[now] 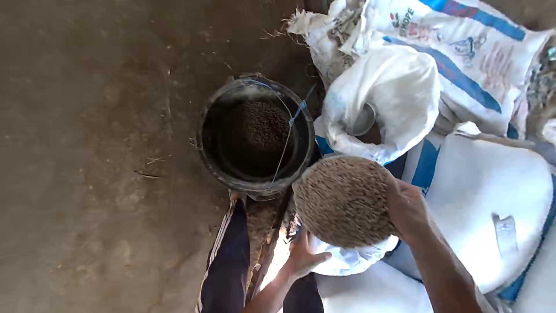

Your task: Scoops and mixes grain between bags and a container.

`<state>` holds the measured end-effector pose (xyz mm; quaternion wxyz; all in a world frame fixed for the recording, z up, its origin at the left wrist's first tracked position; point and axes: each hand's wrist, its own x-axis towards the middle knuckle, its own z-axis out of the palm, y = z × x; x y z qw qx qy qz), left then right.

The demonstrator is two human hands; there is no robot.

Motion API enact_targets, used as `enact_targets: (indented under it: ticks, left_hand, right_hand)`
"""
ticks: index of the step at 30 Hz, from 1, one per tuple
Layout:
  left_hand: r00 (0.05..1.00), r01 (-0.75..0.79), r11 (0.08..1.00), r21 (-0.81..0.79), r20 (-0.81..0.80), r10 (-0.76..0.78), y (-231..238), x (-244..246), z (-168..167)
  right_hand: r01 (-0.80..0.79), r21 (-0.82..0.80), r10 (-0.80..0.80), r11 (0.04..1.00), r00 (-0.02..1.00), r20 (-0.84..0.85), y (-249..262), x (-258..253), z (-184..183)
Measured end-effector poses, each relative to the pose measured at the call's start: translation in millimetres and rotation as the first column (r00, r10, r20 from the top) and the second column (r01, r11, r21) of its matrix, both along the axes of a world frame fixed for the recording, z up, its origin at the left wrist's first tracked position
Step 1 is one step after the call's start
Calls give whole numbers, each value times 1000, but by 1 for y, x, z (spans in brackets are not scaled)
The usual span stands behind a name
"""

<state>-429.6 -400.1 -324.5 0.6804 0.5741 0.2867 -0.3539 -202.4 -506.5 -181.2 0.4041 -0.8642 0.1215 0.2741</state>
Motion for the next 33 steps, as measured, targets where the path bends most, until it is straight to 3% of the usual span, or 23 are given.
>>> enact_targets:
  ticks: [3, 5, 10, 13, 15, 17, 19, 21, 23, 26, 29, 31, 33]
  left_hand:
    - [997, 71, 996, 61, -9, -70, -10, 5, -19]
    - [996, 88, 996, -4, -13, -88, -8, 13, -21]
    - [999, 38, 971, -236, -4, -40, 1, 23, -29]
    - [997, -38, 927, -373, -72, 12, 4, 37, -26]
    - [991, -94, 916, -390, -123, 49, 6, 46, -20]
    - [979, -147, 922, -358, -185, 85, 8, 54, -14]
    - [957, -224, 915, -335, -252, 142, 5, 57, -14]
    - [939, -285, 900, -331, -282, 194, 1, 57, -19]
    - [926, -321, 895, -311, -303, 226, -3, 55, -20]
    - [924, -304, 916, -260, -313, 218, -5, 53, -17]
    - [929, -329, 901, -283, -270, 255, 0, 45, -18]
    - [941, -325, 864, -383, -219, 257, 5, 38, -23]
    - [956, -293, 823, -487, -150, 252, 9, 36, -25]
  right_hand:
    - [-316, -210, 345, 925, 931, 120, 70, 3, -9]
    - [-430, -329, 513, 841, 826, 232, 107, -6, -38]
    - [-373, -499, 623, 782, 464, 630, 149, -23, -119]
    - [-363, -438, 548, 822, 299, 781, 133, -17, -136]
    - [-387, -334, 475, 860, 364, 802, 100, -14, -111]
    - [-359, -301, 456, 884, 515, 725, 47, -21, -57]
    - [-274, -416, 487, 867, 643, 591, -14, -39, -1]
    - [-264, -556, 517, 788, 775, 363, -62, -60, 23]
    - [-323, -544, 440, 774, 893, 97, -93, -79, -13]
    - [-349, -448, 286, 823, 936, -204, -129, -90, -150]
    - [-326, -552, 258, 767, 945, -198, -154, -76, -267]
    - [-222, -524, 102, 822, 964, -247, -159, -58, -300]
    - [3, -452, -80, 892, 985, -150, -166, -58, -333]
